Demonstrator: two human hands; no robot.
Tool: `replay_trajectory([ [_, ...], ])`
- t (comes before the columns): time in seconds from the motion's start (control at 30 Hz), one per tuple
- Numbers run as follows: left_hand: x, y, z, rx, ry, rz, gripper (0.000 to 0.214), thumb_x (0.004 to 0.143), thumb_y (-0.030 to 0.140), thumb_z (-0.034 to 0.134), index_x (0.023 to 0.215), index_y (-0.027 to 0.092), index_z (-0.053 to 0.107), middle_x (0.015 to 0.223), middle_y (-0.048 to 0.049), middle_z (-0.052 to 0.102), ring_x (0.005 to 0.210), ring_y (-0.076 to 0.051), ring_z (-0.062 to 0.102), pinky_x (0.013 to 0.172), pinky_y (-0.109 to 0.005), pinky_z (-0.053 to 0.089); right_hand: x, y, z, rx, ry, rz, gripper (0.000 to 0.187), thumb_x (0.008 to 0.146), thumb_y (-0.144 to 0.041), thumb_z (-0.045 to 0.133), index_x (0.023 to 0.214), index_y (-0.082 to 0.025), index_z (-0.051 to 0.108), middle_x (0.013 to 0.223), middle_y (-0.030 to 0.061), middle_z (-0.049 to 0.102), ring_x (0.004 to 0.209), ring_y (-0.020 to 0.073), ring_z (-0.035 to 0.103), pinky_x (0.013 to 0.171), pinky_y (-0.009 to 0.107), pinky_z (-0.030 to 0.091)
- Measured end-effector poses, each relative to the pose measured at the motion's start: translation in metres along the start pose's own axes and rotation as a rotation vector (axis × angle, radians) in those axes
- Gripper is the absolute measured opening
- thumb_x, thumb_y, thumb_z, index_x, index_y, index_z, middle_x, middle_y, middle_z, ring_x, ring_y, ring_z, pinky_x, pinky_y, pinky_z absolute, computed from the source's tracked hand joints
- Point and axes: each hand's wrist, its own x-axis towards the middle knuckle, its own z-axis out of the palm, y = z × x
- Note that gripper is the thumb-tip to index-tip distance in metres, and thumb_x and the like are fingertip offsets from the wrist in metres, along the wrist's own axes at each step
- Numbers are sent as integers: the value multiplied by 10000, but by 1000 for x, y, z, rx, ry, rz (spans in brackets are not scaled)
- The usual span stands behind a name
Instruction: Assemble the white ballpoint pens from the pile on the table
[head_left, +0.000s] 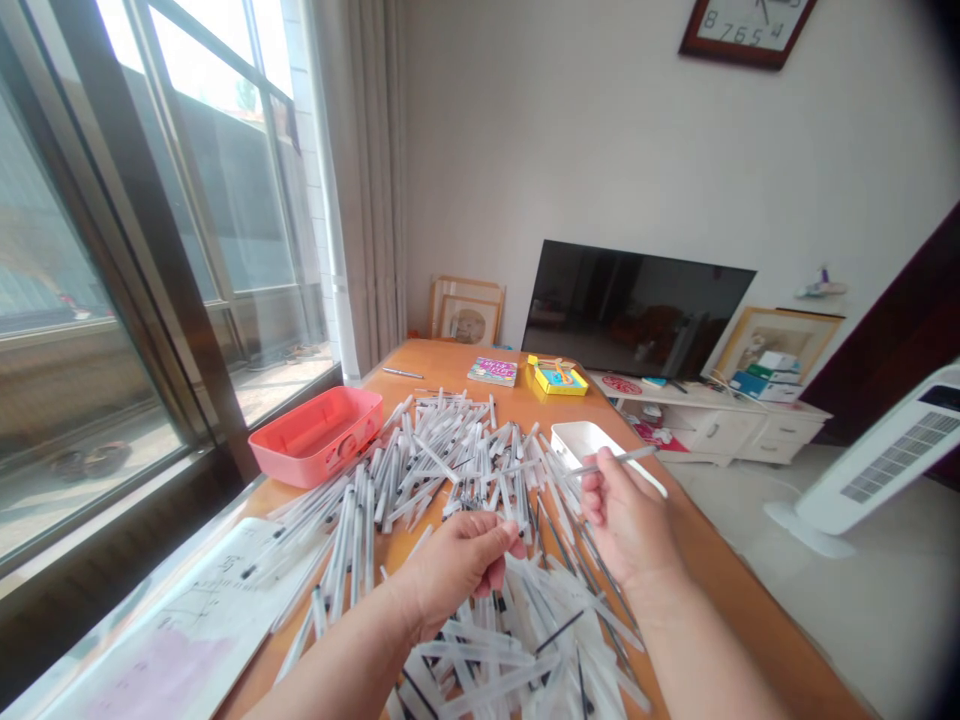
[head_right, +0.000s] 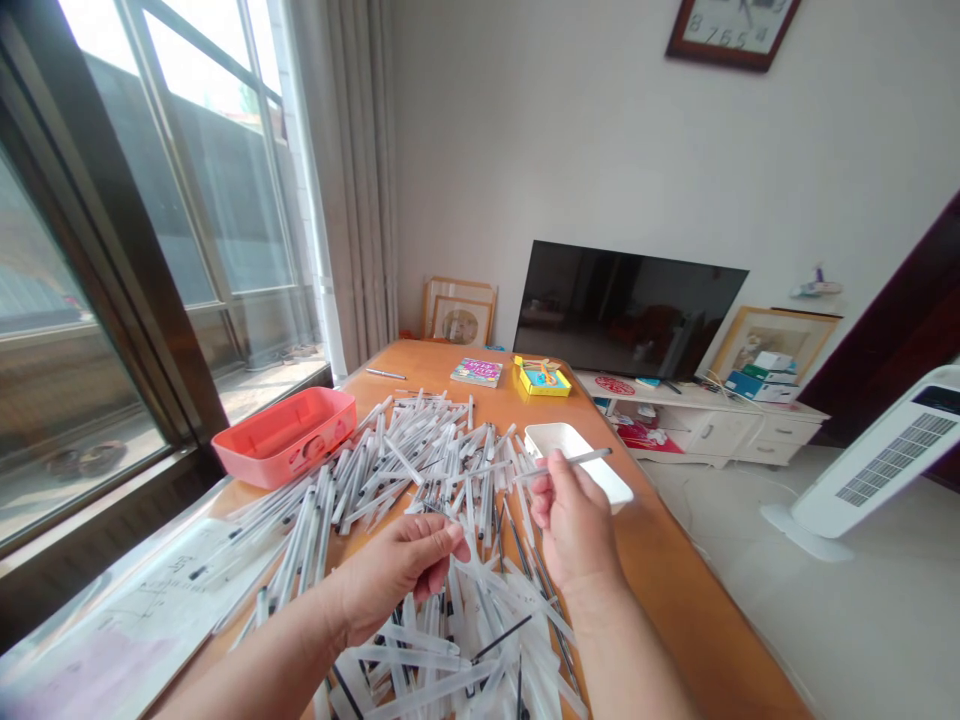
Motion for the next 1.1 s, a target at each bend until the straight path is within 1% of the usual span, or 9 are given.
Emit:
replay_trajectory([
  [0.07, 3, -2, -1, 98, 12, 25, 393, 857, 542, 584, 863, 159, 671, 554, 51, 461, 496, -89, 371, 492, -226, 268, -3, 3, 3, -18, -100, 60, 352, 841, -500, 711, 840, -152, 659, 618, -16, 570, 455, 44, 410, 382, 149, 282],
  [0.13, 6, -2, -5, 174, 97, 63, 362, 824, 478, 649, 994, 159, 667, 583, 63, 449, 517, -96, 394, 501, -230, 282, -9, 9, 9, -40, -160, 112, 356, 852, -501, 699, 846, -147, 661, 613, -9, 576, 459, 50, 416, 388, 153, 281],
  [0.27, 12, -2, -13, 250, 279, 197, 553, 792, 376, 706, 1279, 163, 551, 631, 71, 468, 564, -119, 438, 538, -242, 336, -21, 18, 19, -86, -250, 175, 362, 866, -502, 678, 916, -143, 671, 675, 27, 631, 502, 75, 468, 418, 173, 320],
  [0.4, 13, -1, -12, 175, 285, 340, 464, 798, 398, 720, 1191, 177, 613, 786, -5, 599, 722, -156, 545, 661, -261, 417, -29, 23, 22, -162, -330, 187, 375, 884, -519, 650, 931, -147, 678, 699, 20, 632, 507, 67, 458, 444, 179, 328],
  [0.53, 13, -2, -12, 35, 160, 364, 287, 835, 431, 684, 950, 169, 689, 808, -47, 650, 758, -172, 571, 717, -274, 424, -35, 26, 26, -234, -411, 204, 379, 882, -529, 649, 965, -160, 678, 676, -6, 602, 500, 61, 440, 447, 175, 304],
  [0.6, 15, -4, -15, 44, 159, 358, 276, 847, 442, 669, 862, 167, 691, 764, -36, 636, 721, -160, 544, 690, -262, 408, -32, 25, 25, -254, -368, 172, 385, 869, -539, 660, 978, -170, 667, 710, -1, 612, 521, 71, 460, 450, 179, 317],
  [0.77, 18, -7, -25, 150, 250, 352, 276, 837, 446, 677, 816, 171, 687, 725, -10, 590, 686, -140, 478, 646, -244, 374, -15, 16, 14, -306, -111, 31, 431, 902, -593, 571, 809, -175, 616, 640, -7, 576, 486, 74, 432, 422, 188, 297],
  [0.93, 15, -4, -28, 155, 216, 321, 240, 822, 406, 709, 807, 168, 685, 694, 6, 576, 656, -120, 459, 622, -232, 355, -5, 10, 5, -368, -134, 49, 403, 900, -496, 604, 666, -171, 559, 520, -47, 459, 444, 56, 351, 401, 182, 228],
  [1.1, 12, 4, -32, -293, 212, 287, 156, 820, 301, 738, 877, 164, 691, 768, 0, 613, 703, -95, 521, 691, -203, 424, -7, 10, 7, -266, -194, 192, 344, 847, -457, 644, 678, -173, 548, 533, -51, 471, 420, 47, 296, 381, 182, 154],
])
